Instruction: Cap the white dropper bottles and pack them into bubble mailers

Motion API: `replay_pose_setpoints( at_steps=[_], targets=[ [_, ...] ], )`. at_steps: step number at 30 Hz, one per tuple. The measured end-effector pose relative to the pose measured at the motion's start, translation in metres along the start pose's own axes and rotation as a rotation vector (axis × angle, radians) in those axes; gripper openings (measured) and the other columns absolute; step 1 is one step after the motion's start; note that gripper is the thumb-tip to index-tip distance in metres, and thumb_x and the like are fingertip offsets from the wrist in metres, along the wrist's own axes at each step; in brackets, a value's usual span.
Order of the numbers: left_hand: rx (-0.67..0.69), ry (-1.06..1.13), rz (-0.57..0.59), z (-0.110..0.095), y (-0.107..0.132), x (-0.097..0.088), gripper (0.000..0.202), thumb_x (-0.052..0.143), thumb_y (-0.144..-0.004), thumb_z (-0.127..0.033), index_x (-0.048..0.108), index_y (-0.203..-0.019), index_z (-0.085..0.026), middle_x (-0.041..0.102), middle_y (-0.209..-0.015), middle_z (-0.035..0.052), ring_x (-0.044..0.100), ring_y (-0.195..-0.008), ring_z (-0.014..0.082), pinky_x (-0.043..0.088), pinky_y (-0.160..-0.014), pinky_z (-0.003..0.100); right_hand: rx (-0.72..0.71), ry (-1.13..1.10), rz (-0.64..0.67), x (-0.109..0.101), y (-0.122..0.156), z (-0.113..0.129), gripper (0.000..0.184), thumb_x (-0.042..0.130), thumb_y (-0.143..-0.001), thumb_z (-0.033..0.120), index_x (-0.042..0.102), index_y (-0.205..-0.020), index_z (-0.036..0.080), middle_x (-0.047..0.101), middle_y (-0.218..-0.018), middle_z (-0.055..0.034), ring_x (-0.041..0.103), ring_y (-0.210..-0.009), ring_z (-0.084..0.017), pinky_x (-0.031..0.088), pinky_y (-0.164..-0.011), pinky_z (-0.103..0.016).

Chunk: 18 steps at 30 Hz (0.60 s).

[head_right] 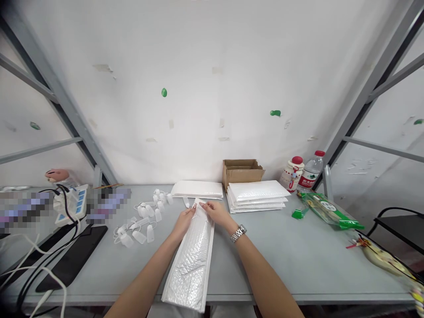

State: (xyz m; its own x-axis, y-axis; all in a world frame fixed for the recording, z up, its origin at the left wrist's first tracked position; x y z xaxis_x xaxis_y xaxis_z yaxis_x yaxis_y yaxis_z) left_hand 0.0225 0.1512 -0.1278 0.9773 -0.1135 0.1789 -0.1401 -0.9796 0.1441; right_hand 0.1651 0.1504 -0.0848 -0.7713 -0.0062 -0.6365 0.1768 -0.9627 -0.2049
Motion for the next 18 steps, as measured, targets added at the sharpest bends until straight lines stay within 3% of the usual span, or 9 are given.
replay_pose_setpoints(
  at_steps=[4, 6, 9, 12, 14, 18],
  targets=[
    [-0.09, 0.01, 0.097, 0.005, 0.004, 0.007, 0.048, 0.07, -0.055, -0.062, 0.061, -0.066, -0.016, 0.062, -0.059, 0.0023, 0.057, -0.062, 0.0196, 0.04, -0.064, 0.03, -0.026, 0.195, -0.17, -0.005, -0.008, 0.016, 0.031, 0.04, -0.093, 0.037, 0.063, -0.09, 0.016, 0.066, -0.088, -0.0065, 0.056, -0.085, -0.018, 0.039, -0.078, -0.028],
    [-0.129, 0.013, 0.161, 0.005, 0.009, 0.013, 0.044, 0.074, -0.053, -0.054, 0.061, -0.068, -0.015, 0.064, -0.062, 0.0043, 0.059, -0.066, 0.0215, 0.041, -0.066, 0.032, -0.009, 0.327, -0.132, 0.002, -0.018, 0.026, 0.028, 0.041, -0.093, 0.032, 0.064, -0.096, 0.015, 0.066, -0.097, -0.0094, 0.057, -0.094, -0.019, 0.038, -0.084, -0.029],
    [-0.159, 0.017, 0.237, 0.003, 0.016, 0.02, 0.037, 0.078, -0.052, -0.041, 0.063, -0.071, -0.014, 0.067, -0.071, 0.0076, 0.061, -0.075, 0.0242, 0.043, -0.072, 0.034, 0.024, 0.391, 0.011, 0.023, -0.039, 0.038, 0.025, 0.053, -0.087, 0.035, 0.067, -0.093, 0.015, 0.066, -0.099, -0.0116, 0.059, -0.094, -0.022, 0.04, -0.081, -0.029],
    [-0.157, 0.006, 0.278, -0.002, 0.02, 0.023, 0.029, 0.077, -0.053, -0.03, 0.065, -0.073, -0.014, 0.07, -0.08, 0.0089, 0.06, -0.086, 0.0261, 0.042, -0.079, 0.035, 0.058, 0.412, 0.079, 0.043, -0.057, 0.045, 0.035, 0.067, -0.076, 0.041, 0.068, -0.094, 0.011, 0.065, -0.103, -0.0175, 0.059, -0.097, -0.028, 0.042, -0.077, -0.032],
    [-0.152, -0.013, 0.299, -0.004, 0.021, 0.023, 0.025, 0.077, -0.054, -0.028, 0.066, -0.072, -0.013, 0.07, -0.078, 0.0092, 0.06, -0.088, 0.0276, 0.042, -0.081, 0.036, 0.08, 0.422, 0.11, 0.053, -0.065, 0.045, 0.033, 0.072, -0.071, 0.037, 0.069, -0.089, 0.01, 0.065, -0.104, -0.0204, 0.058, -0.1, -0.031, 0.042, -0.076, -0.033],
    [-0.113, -0.072, 0.276, -0.003, 0.018, 0.019, 0.027, 0.077, -0.056, -0.035, 0.066, -0.065, -0.013, 0.067, -0.065, 0.0073, 0.061, -0.078, 0.0267, 0.043, -0.076, 0.037, 0.097, 0.391, 0.12, 0.056, -0.068, 0.034, 0.01, 0.069, -0.069, 0.02, 0.069, -0.075, 0.012, 0.067, -0.099, -0.0181, 0.059, -0.099, -0.029, 0.042, -0.075, -0.03]
  ],
)
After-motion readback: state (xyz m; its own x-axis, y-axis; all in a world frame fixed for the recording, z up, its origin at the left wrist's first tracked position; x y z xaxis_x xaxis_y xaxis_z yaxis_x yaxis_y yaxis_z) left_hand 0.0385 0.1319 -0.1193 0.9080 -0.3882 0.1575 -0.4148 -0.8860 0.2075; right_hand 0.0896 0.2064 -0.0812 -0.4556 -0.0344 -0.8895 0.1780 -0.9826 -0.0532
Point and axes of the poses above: each hand's wrist, its own y-axis away from the middle knuckle, its own x-axis out of the palm, z = x × y, the point moved 4 cm from there along -y, towards the middle knuckle
